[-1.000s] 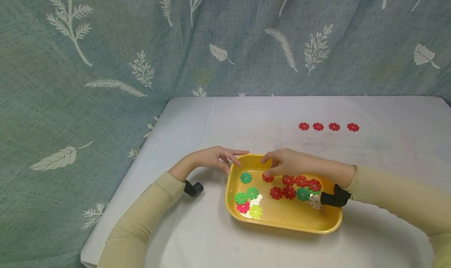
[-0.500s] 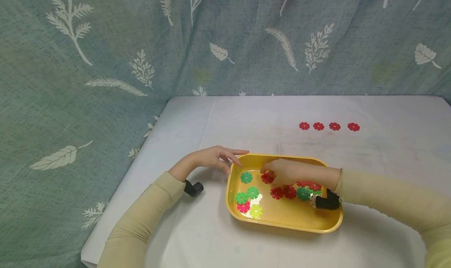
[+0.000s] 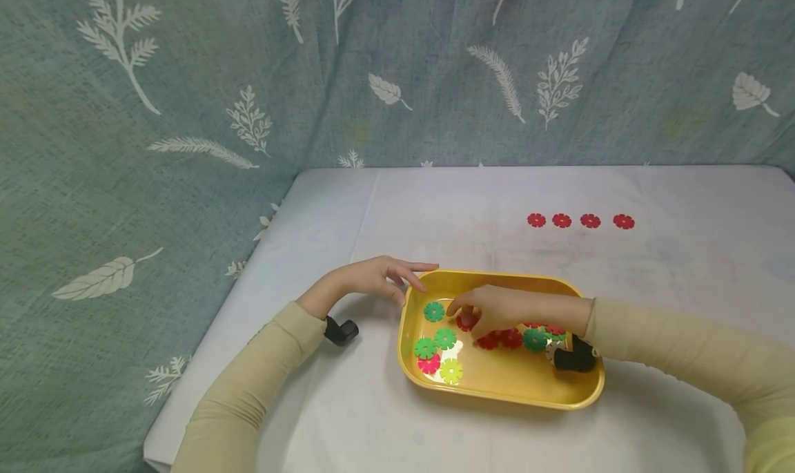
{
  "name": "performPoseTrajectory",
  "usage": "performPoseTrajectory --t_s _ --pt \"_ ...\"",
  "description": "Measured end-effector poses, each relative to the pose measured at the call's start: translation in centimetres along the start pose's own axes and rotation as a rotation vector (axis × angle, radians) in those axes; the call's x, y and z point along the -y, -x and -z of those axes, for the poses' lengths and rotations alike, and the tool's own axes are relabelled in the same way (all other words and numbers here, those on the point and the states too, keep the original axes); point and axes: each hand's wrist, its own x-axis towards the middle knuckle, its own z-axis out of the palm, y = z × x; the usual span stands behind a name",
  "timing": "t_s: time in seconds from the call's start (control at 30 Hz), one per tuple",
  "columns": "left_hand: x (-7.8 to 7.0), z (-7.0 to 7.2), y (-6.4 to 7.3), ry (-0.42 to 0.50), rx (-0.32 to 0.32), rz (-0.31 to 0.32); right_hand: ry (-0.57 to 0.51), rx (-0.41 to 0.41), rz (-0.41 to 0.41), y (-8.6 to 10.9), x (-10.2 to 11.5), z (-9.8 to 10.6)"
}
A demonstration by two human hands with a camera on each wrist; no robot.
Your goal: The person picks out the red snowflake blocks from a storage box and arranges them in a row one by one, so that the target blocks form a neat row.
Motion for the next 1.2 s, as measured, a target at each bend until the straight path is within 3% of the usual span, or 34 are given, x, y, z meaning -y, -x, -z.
performPoseTrajectory --t_s 0.37,0.8,1.0,1.2 --pt "0.3 0.0 0.0 0.019 0.006 -0.006 0.04 -0.063 -0.127 -0.2 0.0 -0.6" --pt "0.2 0.0 0.0 -0.001 -0.008 0.002 0.09 0.036 0.132 -0.5 -0.5 -1.2" --pt "0.3 0.0 -0.1 0.003 -0.012 0.014 0.231 0.059 0.266 -0.5 -0.4 -1.5" --pt "0.3 0.0 -0.1 0.003 -0.011 0.014 0.248 0.084 0.306 -0.3 -0.1 -1.5"
